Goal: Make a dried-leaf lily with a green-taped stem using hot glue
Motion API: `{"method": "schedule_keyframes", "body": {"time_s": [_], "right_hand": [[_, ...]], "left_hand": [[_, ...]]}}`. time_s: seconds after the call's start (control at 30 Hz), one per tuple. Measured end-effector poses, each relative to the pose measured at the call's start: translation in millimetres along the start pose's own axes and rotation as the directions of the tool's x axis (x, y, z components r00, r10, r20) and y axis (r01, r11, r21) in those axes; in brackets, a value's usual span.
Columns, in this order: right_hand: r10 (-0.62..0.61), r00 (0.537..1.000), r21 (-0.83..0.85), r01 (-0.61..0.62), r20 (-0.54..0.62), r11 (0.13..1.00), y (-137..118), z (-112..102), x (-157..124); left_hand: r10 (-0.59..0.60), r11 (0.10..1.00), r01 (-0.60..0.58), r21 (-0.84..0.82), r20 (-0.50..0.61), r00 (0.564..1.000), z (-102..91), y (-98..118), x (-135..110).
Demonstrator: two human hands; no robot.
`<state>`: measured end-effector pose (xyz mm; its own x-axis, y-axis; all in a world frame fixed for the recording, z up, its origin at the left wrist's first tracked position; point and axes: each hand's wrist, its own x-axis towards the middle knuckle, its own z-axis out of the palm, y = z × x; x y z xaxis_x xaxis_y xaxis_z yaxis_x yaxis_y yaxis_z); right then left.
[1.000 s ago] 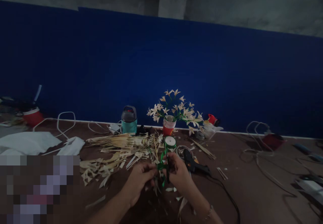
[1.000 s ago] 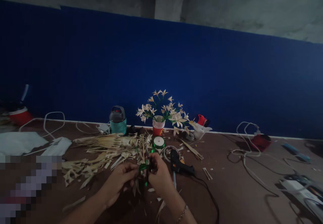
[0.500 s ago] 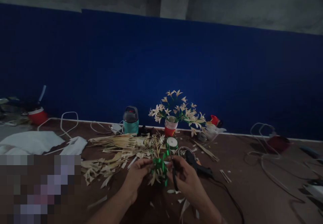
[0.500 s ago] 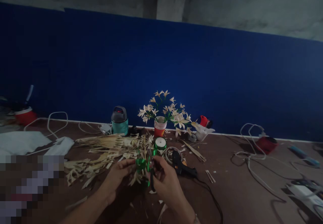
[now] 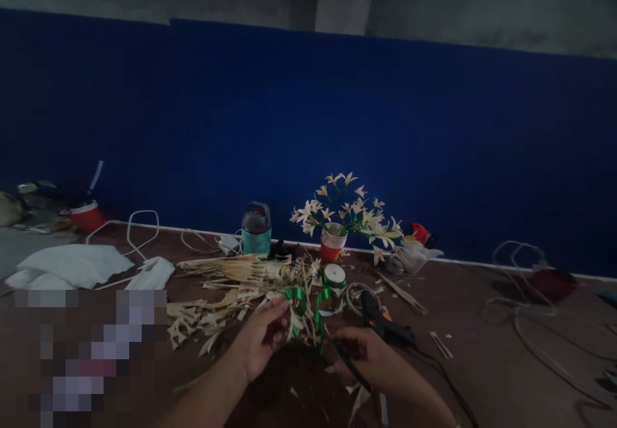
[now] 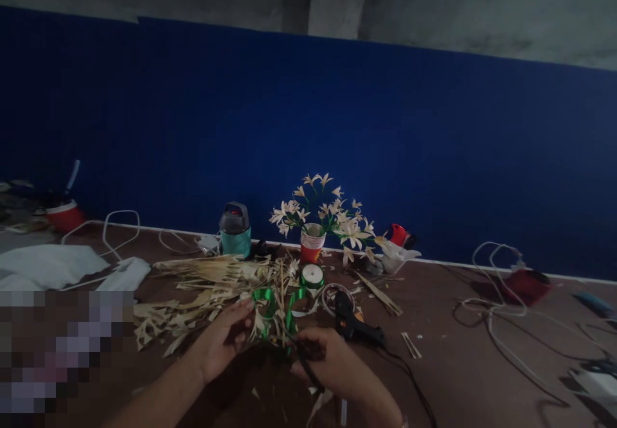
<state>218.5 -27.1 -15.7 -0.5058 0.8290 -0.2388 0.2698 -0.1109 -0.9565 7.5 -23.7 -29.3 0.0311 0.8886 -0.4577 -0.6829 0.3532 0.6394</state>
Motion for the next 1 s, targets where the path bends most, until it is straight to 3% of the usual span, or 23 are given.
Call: {"method": "schedule_keyframes", "body": {"time_s": [0.27,0.5,1.0], "right_hand": [[0.004,0.998,0.080,-0.010,0.065,0.997,-1,5,3],[-0.055,0.998,0.019,0.056,-0.026,0.998,1,19,9],[-0.152,0.987,0.024,0.153,-0.055,0.988,-3,33,13]], "left_hand": [[-0.106,0.994,0.111,-0.010,0.238,0.965,-0.4,-6,-3],[-0.074,0.996,0.081,-0.048,0.138,0.988,1.1,-13,-2],[-0.045,0.999,0.045,0.001,0.119,0.992,3.6,-10,-4]]}}
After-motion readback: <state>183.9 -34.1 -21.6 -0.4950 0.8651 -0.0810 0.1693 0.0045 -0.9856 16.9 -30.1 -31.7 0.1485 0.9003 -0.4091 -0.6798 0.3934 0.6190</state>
